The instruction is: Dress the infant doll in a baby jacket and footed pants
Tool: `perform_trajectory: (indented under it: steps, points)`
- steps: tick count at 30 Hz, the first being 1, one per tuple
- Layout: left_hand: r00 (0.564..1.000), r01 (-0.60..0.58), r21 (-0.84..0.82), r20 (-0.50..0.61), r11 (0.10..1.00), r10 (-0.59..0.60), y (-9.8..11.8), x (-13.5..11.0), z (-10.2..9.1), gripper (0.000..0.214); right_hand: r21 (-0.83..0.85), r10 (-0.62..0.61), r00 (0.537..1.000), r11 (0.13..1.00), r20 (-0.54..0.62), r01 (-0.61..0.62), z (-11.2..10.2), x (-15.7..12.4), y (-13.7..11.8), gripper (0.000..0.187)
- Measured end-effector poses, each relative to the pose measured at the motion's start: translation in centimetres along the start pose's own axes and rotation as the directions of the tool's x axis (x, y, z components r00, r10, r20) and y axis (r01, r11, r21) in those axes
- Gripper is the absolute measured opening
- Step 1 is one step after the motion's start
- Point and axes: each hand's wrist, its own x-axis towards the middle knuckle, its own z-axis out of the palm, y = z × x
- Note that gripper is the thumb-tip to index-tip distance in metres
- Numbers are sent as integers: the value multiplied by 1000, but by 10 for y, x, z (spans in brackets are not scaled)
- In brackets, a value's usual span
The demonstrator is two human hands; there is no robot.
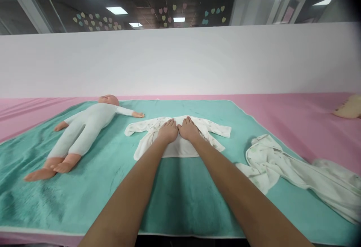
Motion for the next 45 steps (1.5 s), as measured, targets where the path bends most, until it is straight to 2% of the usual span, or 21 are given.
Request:
perform_trajectory:
  steps: [6,11,14,20,24,28,32,34,37,39,43,45]
  points:
    - [996,77,-28,45,997,-75,12,-22,-7,53,-16,6,1000,1000,-24,-6,-5,-27,-7,65]
    - [989,136,-45,73,990,-132,14,-21,-8,54,-10,-59,998,998,-23,59,-7,-43,-13,58]
    - [981,179,-47,81,983,-174,10,-14,-8,60,-3,-23,1000,1000,-18,23,-6,-40,-15,59]
    - [958,280,-40,76,959,-277,-2,0,-8,70,36,161,987,986,-23,-161,-4,-15,-15,72]
    - [939,343,-26,-20,939,-344,-12,5,-3,71,75,191,981,979,-12,-190,-1,1,-9,74]
    - [938,295,57,-205,954,-278,-11,2,-6,65,82,210,976,975,-59,-205,2,8,-6,77]
    - [935,259,99,-277,961,-223,-1,-6,-18,59,90,193,978,978,-76,-186,0,7,-5,76]
    - [959,158,56,-248,986,-139,2,-9,-23,54,73,192,979,980,-65,-187,-3,7,-2,74]
    - [996,7,-55,-86,998,-12,1,-10,-21,45,37,182,981,983,-66,-180,-7,5,4,65]
    - [1000,13,-89,-16,996,-15,-1,-8,-17,41,23,153,986,988,-67,-151,-9,2,5,57]
    - [996,71,-80,-49,994,-75,-4,-1,-11,43,-10,-29,998,1000,-63,28,-8,-4,-2,48]
    - [988,152,-81,-26,985,-155,-6,1,-10,47,-19,-114,992,993,-51,113,-6,-4,-5,49]
